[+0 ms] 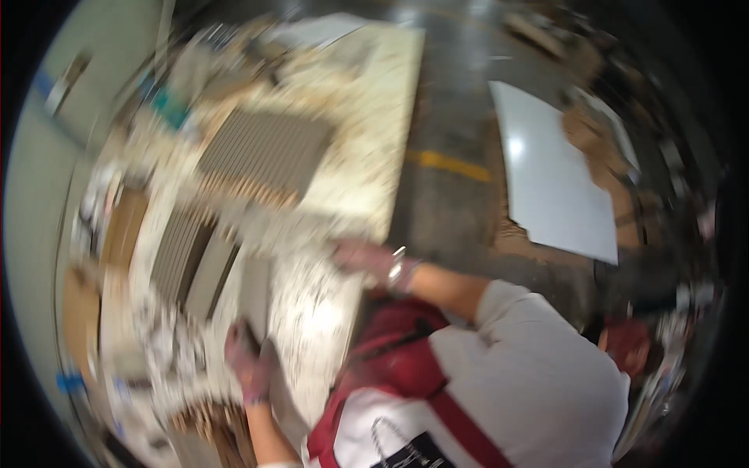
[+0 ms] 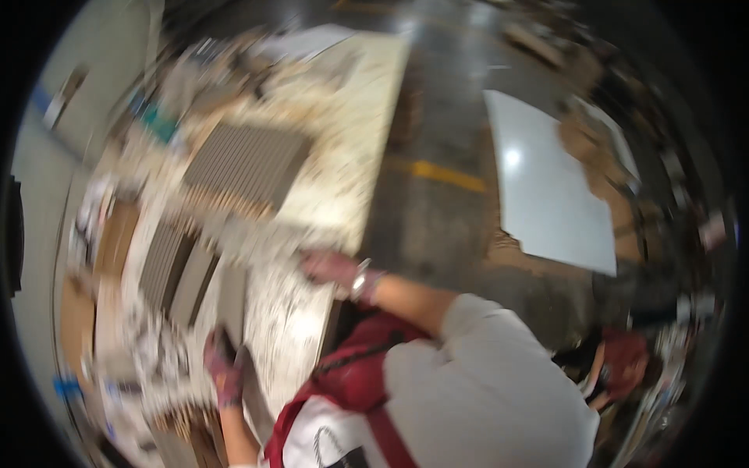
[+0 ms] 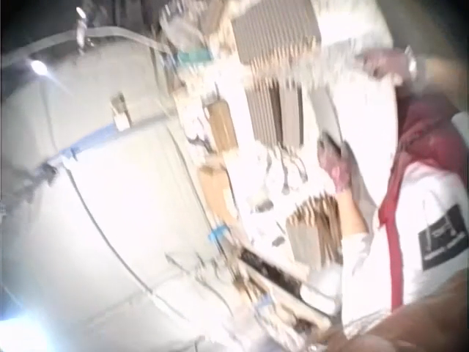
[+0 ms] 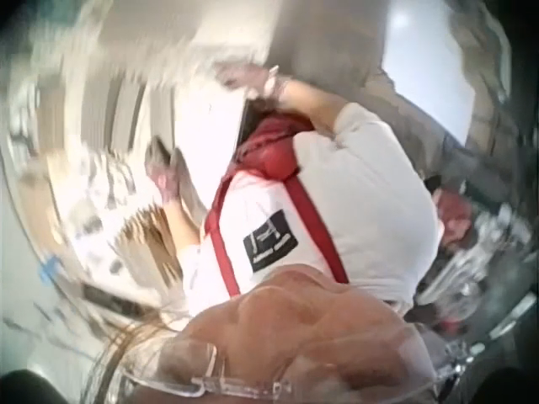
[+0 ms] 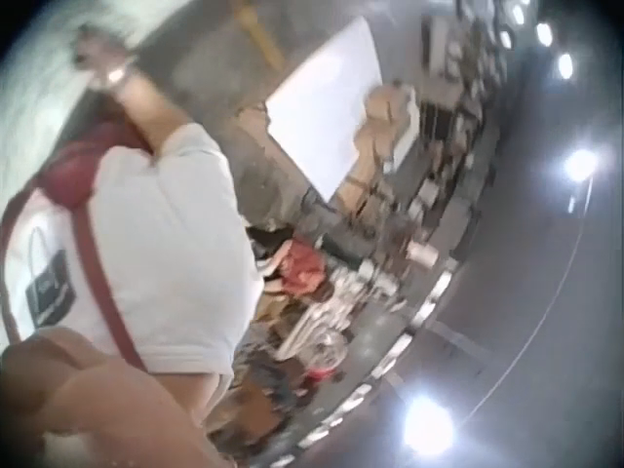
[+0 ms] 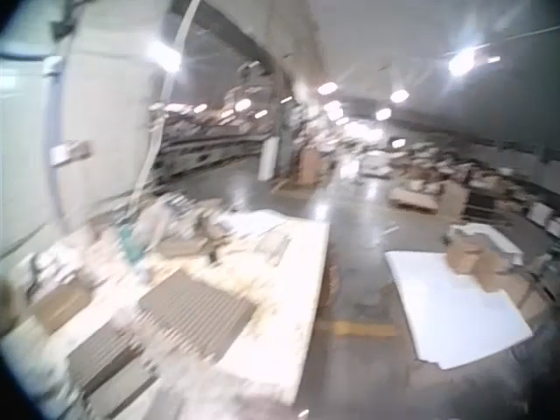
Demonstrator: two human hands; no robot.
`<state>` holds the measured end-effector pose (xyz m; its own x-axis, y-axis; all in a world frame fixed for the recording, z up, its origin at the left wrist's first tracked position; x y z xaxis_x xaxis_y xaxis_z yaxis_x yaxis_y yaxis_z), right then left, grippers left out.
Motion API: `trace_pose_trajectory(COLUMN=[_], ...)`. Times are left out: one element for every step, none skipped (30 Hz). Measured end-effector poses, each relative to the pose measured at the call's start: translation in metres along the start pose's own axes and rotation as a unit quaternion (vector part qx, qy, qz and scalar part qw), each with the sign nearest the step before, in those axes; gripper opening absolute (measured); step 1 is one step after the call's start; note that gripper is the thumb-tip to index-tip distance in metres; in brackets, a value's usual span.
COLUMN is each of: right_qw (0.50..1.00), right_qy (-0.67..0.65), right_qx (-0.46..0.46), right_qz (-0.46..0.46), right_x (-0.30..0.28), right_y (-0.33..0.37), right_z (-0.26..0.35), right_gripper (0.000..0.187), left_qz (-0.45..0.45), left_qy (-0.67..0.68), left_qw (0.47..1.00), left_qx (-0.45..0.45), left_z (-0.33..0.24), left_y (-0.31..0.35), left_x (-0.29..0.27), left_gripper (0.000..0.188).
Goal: The person is using a small sanding block to polish wooden slats on a workbench. The person picks up a slat, rubs the block against its surface and edges multiple times, wipes the slat with a white cloth, and then places the polished slat into a stack with others.
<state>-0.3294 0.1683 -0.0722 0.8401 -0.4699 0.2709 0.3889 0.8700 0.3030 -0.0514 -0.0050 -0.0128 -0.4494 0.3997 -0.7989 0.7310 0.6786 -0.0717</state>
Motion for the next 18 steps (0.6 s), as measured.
trace_pose_trajectory(right_qw=[0.999, 0.993, 0.992, 0.991, 0.989, 0.983, 0.975, 0.96, 0.947, 0.933, 0.916, 0.913, 0.892, 0.87, 0.846, 0.842, 0.833, 0.824], right_qy=[0.026, 0.067, 0.109, 0.122, 0.142, 0.174, 0.208, 0.253, 0.293, 0.331, 0.37, 0.374, 0.416, 0.454, 0.491, 0.514, 0.528, 0.543], right_qx=[-0.021, -0.092, -0.058, -0.045, -0.042, -0.056, -0.075, -0.117, -0.128, -0.138, -0.149, -0.155, -0.17, -0.186, -0.201, -0.145, -0.148, -0.15], right_qz=[-0.029, -0.02, -0.037, -0.022, -0.015, 0.009, 0.026, 0.02, 0.029, 0.038, 0.047, 0.046, 0.047, 0.052, 0.057, 0.073, 0.07, 0.062], right_x=[0.002, -0.009, -0.015, -0.007, 0.001, 0.014, 0.024, 0.039, 0.047, 0.055, 0.064, 0.07, 0.075, 0.084, 0.092, 0.093, 0.092, 0.087], right_y=[0.015, 0.011, 0.005, 0.002, -0.003, -0.01, -0.016, -0.024, -0.032, -0.041, -0.05, -0.055, -0.06, -0.065, -0.067, -0.063, -0.059, -0.05], right_z=[0.017, 0.019, 0.012, 0.023, 0.033, 0.04, 0.044, 0.048, 0.048, 0.046, 0.045, 0.04, 0.039, 0.041, 0.045, 0.049, 0.047, 0.043], right_gripper=[0.06, 0.061, 0.06, 0.059, 0.059, 0.059, 0.059, 0.058, 0.057, 0.056, 0.056, 0.051, 0.049, 0.048, 0.047, 0.05, 0.049, 0.049], left_qz=[0.012, 0.028, -0.058, -0.073, -0.096, -0.101, -0.107, -0.08, -0.05, -0.048, -0.046, -0.041, -0.045, -0.05, -0.054, -0.056, -0.059, -0.061], left_qy=[-0.071, -0.003, -0.122, -0.129, -0.146, -0.155, -0.169, -0.175, -0.176, -0.181, -0.185, -0.189, -0.197, -0.207, -0.218, -0.212, -0.207, -0.2], left_qw=[0.997, 1.0, 0.989, 0.987, 0.983, 0.981, 0.979, 0.981, 0.983, 0.982, 0.981, 0.98, 0.978, 0.976, 0.973, 0.974, 0.975, 0.977], left_qx=[0.01, -0.01, 0.052, 0.058, 0.063, 0.064, 0.044, 0.033, 0.029, 0.033, 0.036, 0.044, 0.049, 0.05, 0.052, 0.05, 0.047, 0.047], left_z=[-0.003, -0.007, -0.005, -0.014, -0.019, -0.021, -0.022, -0.021, -0.021, -0.02, -0.02, -0.02, -0.019, -0.016, -0.015, -0.015, -0.017, -0.017], left_y=[0.011, 0.011, 0.023, 0.02, 0.016, 0.012, 0.009, 0.009, 0.006, 0.006, 0.006, 0.005, 0.003, 0.003, 0.003, 0.002, 0.003, 0.002], left_x=[-0.003, -0.002, 0.002, -0.002, 0.0, 0.003, 0.011, 0.023, 0.034, 0.037, 0.039, 0.043, 0.046, 0.047, 0.048, 0.049, 0.048, 0.048], left_gripper=[0.059, 0.061, 0.062, 0.063, 0.062, 0.064, 0.064, 0.067, 0.069, 0.07, 0.07, 0.07, 0.07, 0.07, 0.069, 0.069, 0.069, 0.069])
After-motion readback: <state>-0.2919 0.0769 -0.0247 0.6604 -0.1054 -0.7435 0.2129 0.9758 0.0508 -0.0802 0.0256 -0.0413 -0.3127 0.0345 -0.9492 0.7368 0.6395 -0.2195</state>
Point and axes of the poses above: each hand's wrist, its own y-axis away from the middle knuckle, its own x-axis out of the palm, z = x × y, the point moved 3 cm from there along -y, towards the middle knuckle, and after that the axes turned 2 degrees about -x, right-handed, at the moved point
